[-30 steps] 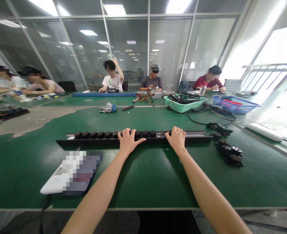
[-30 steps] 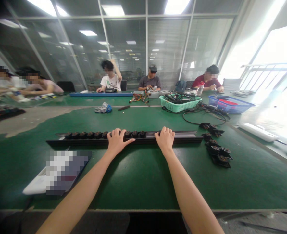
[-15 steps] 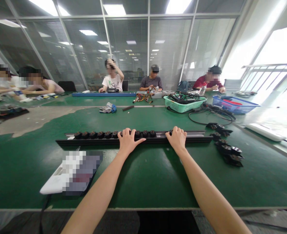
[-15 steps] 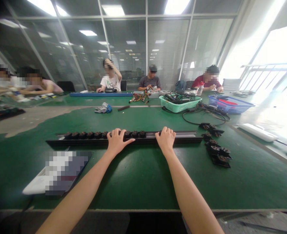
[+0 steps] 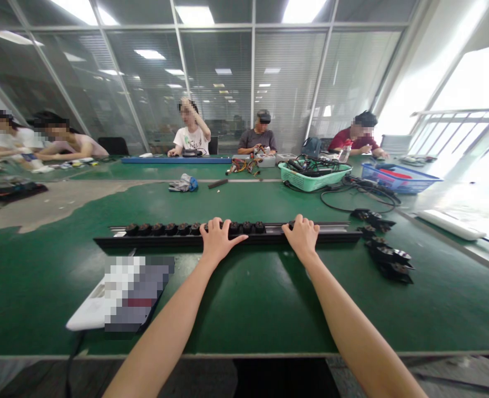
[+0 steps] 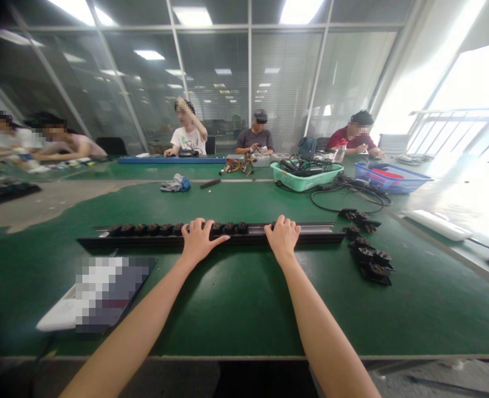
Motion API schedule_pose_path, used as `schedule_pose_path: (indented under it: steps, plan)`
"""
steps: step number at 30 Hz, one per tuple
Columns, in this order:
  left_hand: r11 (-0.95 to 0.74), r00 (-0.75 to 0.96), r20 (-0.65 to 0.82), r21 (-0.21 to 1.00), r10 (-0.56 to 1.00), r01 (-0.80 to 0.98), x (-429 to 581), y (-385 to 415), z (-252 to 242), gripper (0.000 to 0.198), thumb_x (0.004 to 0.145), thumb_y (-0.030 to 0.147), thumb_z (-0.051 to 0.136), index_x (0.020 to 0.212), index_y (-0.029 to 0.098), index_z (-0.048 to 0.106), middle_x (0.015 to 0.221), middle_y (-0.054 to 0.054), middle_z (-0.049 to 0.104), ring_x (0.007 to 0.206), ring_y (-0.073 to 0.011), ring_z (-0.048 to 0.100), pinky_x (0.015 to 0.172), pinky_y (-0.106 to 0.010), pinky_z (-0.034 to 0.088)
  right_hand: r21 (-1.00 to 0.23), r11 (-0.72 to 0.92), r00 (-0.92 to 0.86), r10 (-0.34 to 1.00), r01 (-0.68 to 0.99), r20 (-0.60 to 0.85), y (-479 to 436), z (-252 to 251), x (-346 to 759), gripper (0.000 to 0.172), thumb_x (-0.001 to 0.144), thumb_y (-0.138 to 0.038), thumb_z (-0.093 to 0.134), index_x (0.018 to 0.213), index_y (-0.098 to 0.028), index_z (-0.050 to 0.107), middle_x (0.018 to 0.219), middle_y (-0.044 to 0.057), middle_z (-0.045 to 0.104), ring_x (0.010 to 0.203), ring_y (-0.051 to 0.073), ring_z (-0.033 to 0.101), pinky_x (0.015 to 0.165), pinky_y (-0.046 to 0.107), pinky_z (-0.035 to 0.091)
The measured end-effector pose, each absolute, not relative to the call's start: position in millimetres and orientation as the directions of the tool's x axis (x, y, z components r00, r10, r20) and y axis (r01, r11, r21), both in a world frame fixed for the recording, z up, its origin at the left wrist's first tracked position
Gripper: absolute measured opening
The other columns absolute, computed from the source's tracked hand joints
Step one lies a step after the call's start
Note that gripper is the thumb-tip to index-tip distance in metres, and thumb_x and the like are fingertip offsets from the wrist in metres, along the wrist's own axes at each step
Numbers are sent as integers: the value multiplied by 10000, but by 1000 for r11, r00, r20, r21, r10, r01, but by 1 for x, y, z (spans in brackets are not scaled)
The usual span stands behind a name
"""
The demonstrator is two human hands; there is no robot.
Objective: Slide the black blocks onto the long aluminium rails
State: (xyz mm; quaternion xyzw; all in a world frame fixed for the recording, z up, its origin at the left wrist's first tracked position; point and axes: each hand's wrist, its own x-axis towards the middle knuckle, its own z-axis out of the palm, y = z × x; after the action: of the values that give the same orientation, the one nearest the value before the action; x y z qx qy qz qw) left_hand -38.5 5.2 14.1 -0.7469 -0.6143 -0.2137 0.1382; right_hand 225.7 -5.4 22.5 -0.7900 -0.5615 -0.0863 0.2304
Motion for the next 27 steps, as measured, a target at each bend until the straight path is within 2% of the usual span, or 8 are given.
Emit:
schedule_pose_path:
  steps: [19, 27]
  plan:
    - [-204, 148, 483, 67, 863, 977, -38, 4, 16, 814, 846, 844, 440, 1319, 214, 646, 1296, -180, 543, 1221, -362, 449, 1088, -542, 270, -267, -294, 380, 844, 918, 378, -5, 23, 228, 331, 944, -342, 451, 1120, -101, 594, 1128, 217, 676, 1102, 338, 589, 911, 415, 334]
    - [-195, 155, 483, 34, 862, 980, -38, 3, 16, 826, 841, 858, 427, 1305, 210, 642, 1289, -177, 549, 1194, -353, 465, 1067, -537, 288, -268, -295, 382, 841, 917, 384, -5, 22, 229, 331, 941, -344, 454, 1117, -99, 592, 1124, 220, 675, 1099, 338, 587, 906, 411, 333]
